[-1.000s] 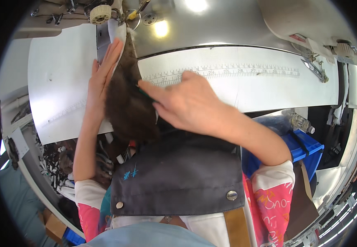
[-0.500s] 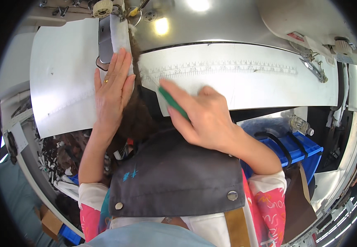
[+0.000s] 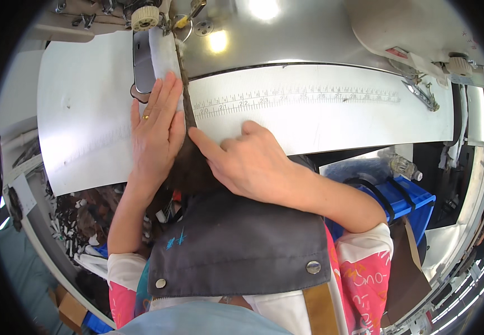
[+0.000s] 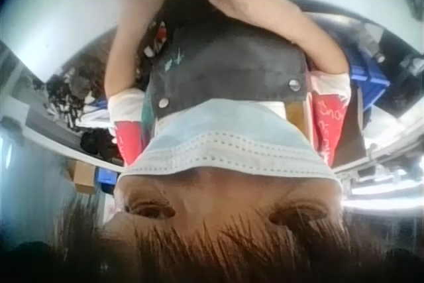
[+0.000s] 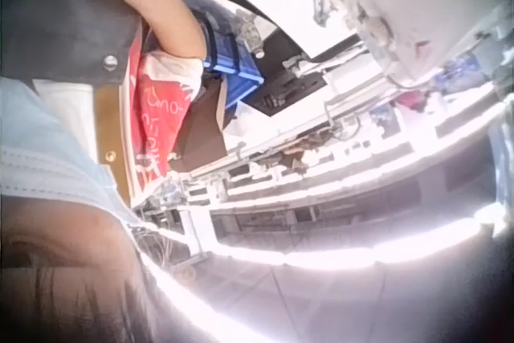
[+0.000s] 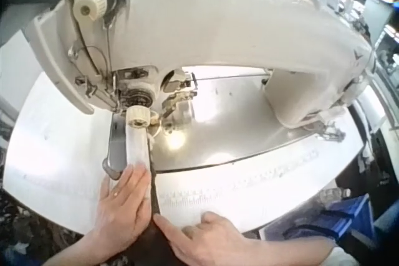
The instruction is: Sewing pieces of fur trim onto fabric strips using an industrial sewing machine.
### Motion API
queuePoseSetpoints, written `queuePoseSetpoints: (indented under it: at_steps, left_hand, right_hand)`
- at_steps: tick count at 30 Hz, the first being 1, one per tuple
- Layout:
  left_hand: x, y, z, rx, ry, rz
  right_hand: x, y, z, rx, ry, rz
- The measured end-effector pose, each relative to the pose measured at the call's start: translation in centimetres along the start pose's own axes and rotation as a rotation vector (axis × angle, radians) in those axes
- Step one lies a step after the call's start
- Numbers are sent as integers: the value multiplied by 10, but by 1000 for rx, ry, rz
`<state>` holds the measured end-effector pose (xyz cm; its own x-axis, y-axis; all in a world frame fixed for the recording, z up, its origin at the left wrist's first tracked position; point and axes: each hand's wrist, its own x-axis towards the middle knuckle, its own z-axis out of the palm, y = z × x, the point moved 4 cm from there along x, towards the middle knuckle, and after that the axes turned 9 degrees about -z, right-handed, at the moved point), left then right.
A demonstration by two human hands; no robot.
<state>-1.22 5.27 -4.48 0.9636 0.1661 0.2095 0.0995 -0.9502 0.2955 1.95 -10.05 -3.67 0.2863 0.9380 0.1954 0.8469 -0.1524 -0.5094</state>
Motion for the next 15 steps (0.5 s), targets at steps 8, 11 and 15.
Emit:
queuePoseSetpoints:
  at_steps: [8, 11, 15]
  left_hand:
    - [22, -6, 2, 72, 98, 55]
    - [30, -11, 5, 65, 126, 73]
    - [43, -20, 10, 78, 183, 125]
  right_hand:
    - [15, 10, -4, -55, 58, 22]
    - [22, 16, -7, -54, 64, 29]
    - [33, 28, -12, -86, 75, 16]
